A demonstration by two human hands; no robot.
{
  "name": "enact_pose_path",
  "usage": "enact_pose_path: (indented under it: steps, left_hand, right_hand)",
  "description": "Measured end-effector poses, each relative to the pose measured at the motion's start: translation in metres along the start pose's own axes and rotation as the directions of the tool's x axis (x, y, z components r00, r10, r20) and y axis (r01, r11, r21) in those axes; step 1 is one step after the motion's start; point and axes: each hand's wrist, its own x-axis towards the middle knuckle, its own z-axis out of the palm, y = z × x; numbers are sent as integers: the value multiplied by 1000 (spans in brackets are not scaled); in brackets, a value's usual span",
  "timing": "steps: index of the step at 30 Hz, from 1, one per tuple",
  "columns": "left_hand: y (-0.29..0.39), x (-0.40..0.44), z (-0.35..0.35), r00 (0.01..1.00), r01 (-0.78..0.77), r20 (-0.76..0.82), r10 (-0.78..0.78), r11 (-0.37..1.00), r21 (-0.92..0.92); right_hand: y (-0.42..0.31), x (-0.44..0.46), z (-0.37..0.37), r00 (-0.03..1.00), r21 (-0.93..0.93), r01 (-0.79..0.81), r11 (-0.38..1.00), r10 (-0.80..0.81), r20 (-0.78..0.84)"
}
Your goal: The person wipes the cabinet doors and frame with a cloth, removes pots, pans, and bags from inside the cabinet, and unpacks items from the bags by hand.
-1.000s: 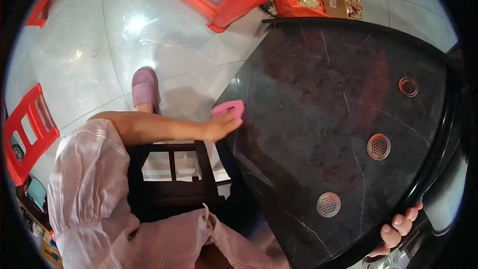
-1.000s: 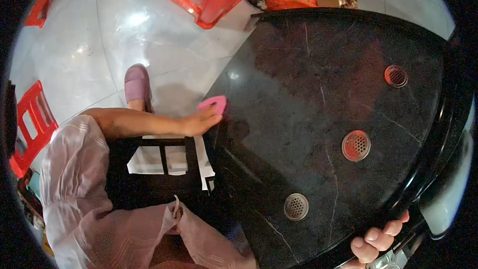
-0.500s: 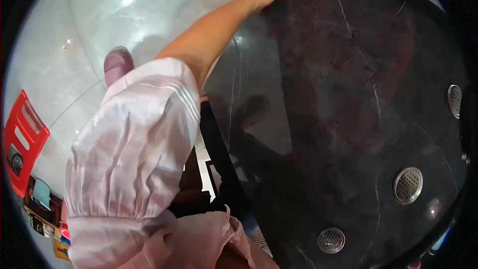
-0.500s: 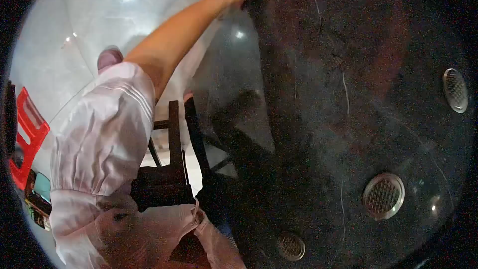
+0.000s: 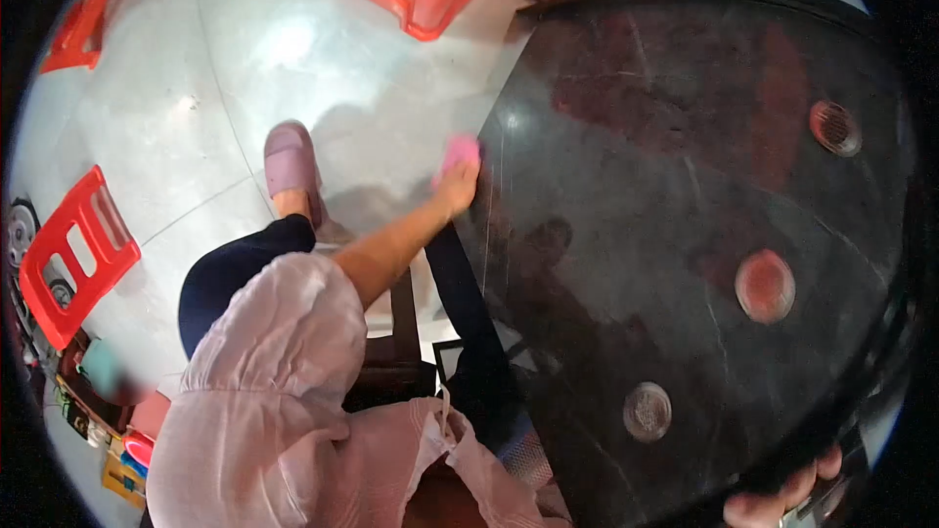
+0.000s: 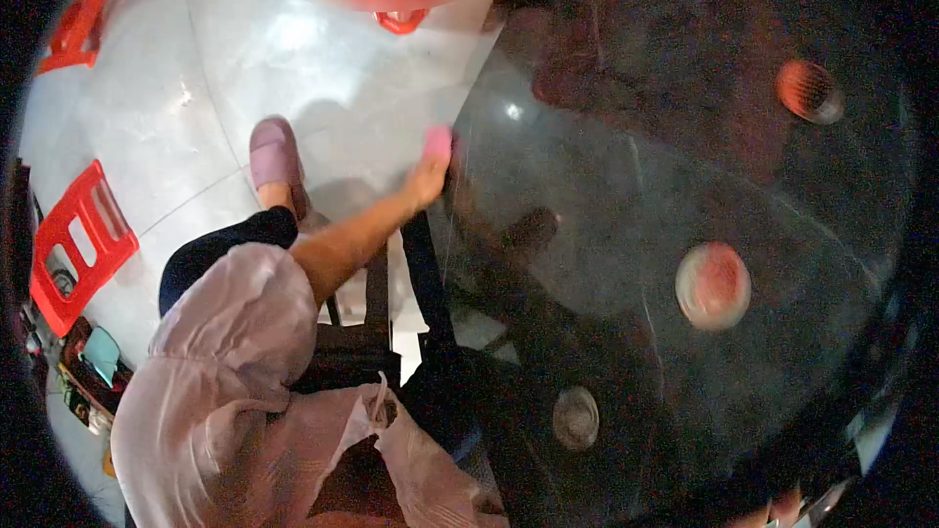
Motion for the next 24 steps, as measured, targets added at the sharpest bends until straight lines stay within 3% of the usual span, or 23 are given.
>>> enact_pose_path:
  steps: [1,2,3,4,5,6,7,10,12,13,14,15,16,18,20,24]
  left_hand:
    - [-11,-29,9,983,-136,-132,127,989,-62]
    - [-43,-24,29,980,-166,-100,172,984,64]
    - [-30,-43,19,995,-98,25,98,995,-14]
    - [-12,-55,12,988,-61,146,54,997,41]
    - [-16,-83,26,984,161,130,-119,906,-391]
    - [-10,-99,28,997,-70,-32,68,994,-84]
    - [6,-121,16,994,-96,-59,93,994,-58]
    - [66,-213,-45,997,-24,66,40,975,-222]
    - [81,-271,-73,912,-406,-119,393,906,-121]
    - [75,-279,-84,881,-470,-140,452,872,-140]
    - [69,-281,-95,844,-533,-160,512,832,-153]
    - [64,-287,-108,805,-591,-180,565,790,-166]
    - [73,-314,-132,839,-544,-159,520,804,-242]
    - [110,-390,-182,906,-412,-74,416,833,-369]
    - [114,-417,-198,821,-564,-348,452,734,-378]
    - [152,-493,-228,657,-753,-437,615,509,-417]
  right_hand:
    - [-3,1,5,999,9,-3,1000,3,-39]
    - [-8,3,9,997,22,-2,1000,4,-75]
    - [-12,5,14,993,27,-2,1000,5,-121]
    - [-16,7,21,987,41,-2,999,8,-159]
    - [-19,11,26,978,58,0,998,12,-208]
    - [-25,16,32,965,81,8,997,14,-263]
    - [-31,22,37,950,105,14,994,20,-312]
    - [-52,45,50,918,157,-38,987,97,-384]
    - [-68,58,48,912,151,-142,978,189,-365]
    - [-74,65,53,911,128,-183,975,217,-350]
    - [-91,79,63,823,384,-231,894,390,-413]
    - [-99,89,70,812,351,-222,910,372,-449]
    - [-109,101,80,766,409,-204,890,405,-500]
    - [-113,120,97,757,260,-242,935,350,-553]
    - [-129,136,101,735,213,-201,956,291,-612]
    - [-162,150,119,690,371,-333,867,492,-531]
